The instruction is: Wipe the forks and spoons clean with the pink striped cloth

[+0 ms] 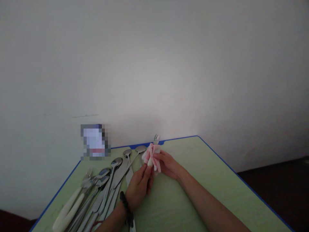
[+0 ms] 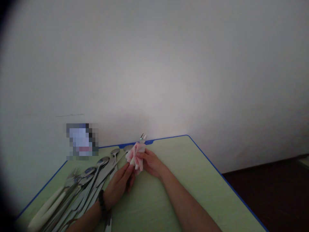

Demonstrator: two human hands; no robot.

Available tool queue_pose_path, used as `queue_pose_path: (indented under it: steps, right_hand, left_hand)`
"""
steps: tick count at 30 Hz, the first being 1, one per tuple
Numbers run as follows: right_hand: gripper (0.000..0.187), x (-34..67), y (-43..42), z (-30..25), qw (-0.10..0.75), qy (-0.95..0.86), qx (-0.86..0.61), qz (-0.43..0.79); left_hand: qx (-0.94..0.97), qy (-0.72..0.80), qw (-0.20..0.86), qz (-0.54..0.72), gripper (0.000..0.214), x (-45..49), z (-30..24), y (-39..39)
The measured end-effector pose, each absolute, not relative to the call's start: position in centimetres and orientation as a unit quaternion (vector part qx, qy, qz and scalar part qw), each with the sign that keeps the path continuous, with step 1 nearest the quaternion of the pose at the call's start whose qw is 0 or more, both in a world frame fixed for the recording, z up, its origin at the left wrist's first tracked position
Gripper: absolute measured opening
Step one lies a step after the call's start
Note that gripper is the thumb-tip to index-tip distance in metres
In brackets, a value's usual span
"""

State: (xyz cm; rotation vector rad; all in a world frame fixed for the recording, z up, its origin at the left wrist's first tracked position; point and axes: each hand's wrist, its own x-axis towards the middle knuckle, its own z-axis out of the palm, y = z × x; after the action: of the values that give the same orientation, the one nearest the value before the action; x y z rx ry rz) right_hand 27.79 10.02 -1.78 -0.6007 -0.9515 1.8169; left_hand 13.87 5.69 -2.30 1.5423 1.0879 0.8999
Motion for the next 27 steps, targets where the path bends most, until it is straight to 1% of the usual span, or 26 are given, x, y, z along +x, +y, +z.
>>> queue_pose_path:
  steps: [17, 27]
  right_hand:
    - [0.022, 27.83, 9.94, -1.78, 0.477, -0.397, -0.226, 0.751]
    - [0.022, 28.10, 9.90, -1.88, 0.452, -0.410, -0.212, 0.764]
  left_hand:
    - [0.638, 0.444, 0.508, 0.371, 0.041, 13.93, -2.37, 5.64]
    - [0.646, 0.449, 0.493, 0.372, 0.042, 13.79, -2.48, 5.70]
